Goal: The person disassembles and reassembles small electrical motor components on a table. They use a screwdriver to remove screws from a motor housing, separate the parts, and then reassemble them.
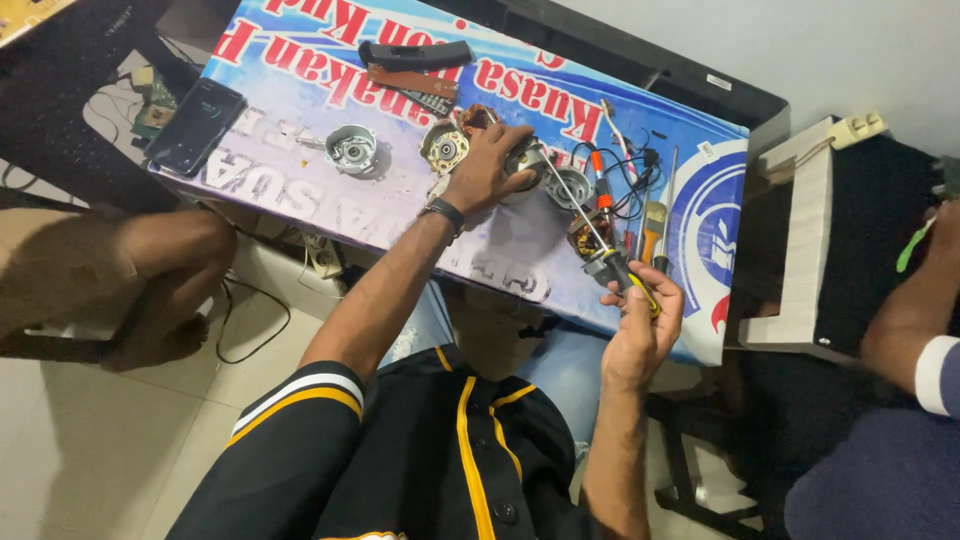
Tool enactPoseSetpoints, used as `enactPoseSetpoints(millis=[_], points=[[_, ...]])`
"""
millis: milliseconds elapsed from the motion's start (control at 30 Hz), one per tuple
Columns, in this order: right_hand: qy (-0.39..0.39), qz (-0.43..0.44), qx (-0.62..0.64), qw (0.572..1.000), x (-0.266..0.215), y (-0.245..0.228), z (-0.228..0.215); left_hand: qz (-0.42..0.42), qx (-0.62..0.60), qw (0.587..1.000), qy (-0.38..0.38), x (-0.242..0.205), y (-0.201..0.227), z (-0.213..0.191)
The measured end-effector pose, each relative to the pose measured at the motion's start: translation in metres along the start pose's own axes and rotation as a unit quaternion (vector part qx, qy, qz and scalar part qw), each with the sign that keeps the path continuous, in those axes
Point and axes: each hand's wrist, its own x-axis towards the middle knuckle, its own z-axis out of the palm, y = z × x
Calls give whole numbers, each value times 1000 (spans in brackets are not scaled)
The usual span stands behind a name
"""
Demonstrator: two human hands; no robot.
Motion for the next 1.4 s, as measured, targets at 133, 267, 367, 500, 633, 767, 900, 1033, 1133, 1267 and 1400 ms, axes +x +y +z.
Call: enactPoseSetpoints(millis=[133, 267, 367, 500, 633, 767, 900, 1033, 1133, 1267, 1400], points=[[-37, 40, 29, 998, 5, 16, -12, -7, 28, 999, 33, 9, -3, 8], [27, 119, 31, 992, 3, 18, -8, -85, 3, 996, -15, 5, 18, -6], [37, 119, 4, 992, -1, 13, -9, -113, -28, 993, -27, 3, 31, -10], [29, 105, 4, 994, 0, 13, -11, -109, -12, 992, -68, 10, 28, -2], [58, 106, 9, 993, 2, 23, -13, -95, -3, 993, -66, 11, 20, 5], [7, 73, 68, 995, 3, 37, -26, -13, 48, 998, -35, 11, -5, 16], [9, 75, 75, 994, -1, 20, -14, -49, 35, 997, -44, 9, 0, 12], [25, 93, 92, 991, -1, 24, -20, -60, 22, 996, -55, 6, 8, 5], [21, 108, 119, 987, -1, 30, -26, -69, 13, 997, -43, 6, 13, -1], [41, 159, 204, 965, -4, 42, -43, -74, -6, 997, -23, 4, 16, 0], [30, 195, 272, 942, -9, 39, -46, -69, -23, 997, -13, 4, 17, -4]])
